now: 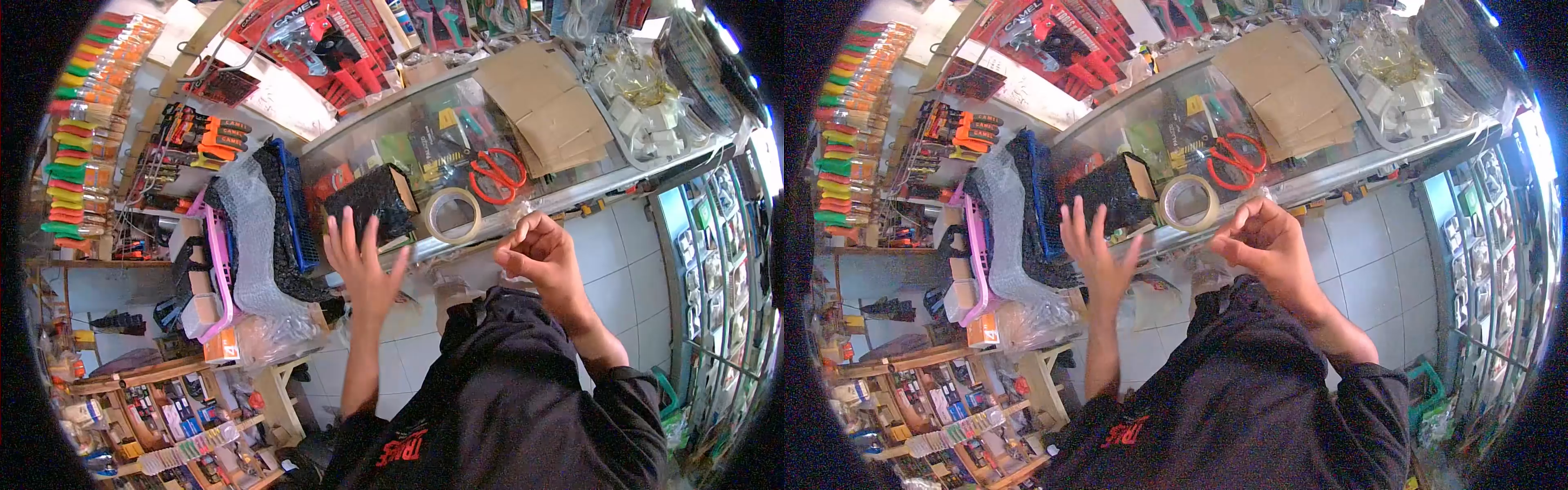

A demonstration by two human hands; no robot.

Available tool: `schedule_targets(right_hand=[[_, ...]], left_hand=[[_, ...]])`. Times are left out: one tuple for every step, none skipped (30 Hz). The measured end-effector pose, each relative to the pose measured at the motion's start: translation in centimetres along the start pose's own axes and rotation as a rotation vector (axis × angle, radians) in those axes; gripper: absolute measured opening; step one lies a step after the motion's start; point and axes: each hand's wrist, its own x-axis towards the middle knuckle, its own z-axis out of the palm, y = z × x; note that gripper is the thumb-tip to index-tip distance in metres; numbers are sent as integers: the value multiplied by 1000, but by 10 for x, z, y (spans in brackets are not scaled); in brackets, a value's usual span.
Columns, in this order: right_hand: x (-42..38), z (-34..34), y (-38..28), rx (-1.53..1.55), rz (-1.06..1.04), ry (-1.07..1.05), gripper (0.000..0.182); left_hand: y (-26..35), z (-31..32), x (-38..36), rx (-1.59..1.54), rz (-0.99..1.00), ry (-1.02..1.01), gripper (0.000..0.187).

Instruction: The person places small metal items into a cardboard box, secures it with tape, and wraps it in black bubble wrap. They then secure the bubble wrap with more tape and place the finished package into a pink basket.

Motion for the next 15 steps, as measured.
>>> schedule_targets(right_hand=[[0,-1,0,-2,11,-6,27],[1,-3,2,-5,20,-12,26],[3,-4,5,-6,28,-17,26],[4,-6,9,-5,24,-32,26],[5,-8,14,-3,19,-45,25],[5,-8,16,-2,15,-57,25],[5,-8,17,-7,24,-58,24],[4,-8,17,-11,33,-58,24],[4,-8,16,-16,41,-57,24],[3,-9,17,-8,44,-55,24],[3,-10,17,0,48,-53,24],[4,-11,19,10,51,-52,24],[5,-12,21,7,50,-50,24],[6,-13,23,3,49,-47,23],[6,-14,25,-1,49,-44,23]], left_hand=[[-16,3,2,81,1,-14,86],[-33,7,3,87,22,-60,89],[-49,11,5,94,45,-108,92],[-60,12,6,100,69,-157,94],[-61,9,12,108,48,-186,86],[-68,9,14,111,106,-150,82],[-78,10,13,113,163,-114,78],[-81,10,16,114,221,-78,76],[-76,9,17,71,220,1,63],[-78,11,17,52,243,21,60],[-82,13,16,33,266,41,58],[-85,15,16,15,290,61,55],[-87,17,16,-7,297,74,54],[-87,18,17,-30,305,88,52],[-87,18,18,-54,312,101,51]])
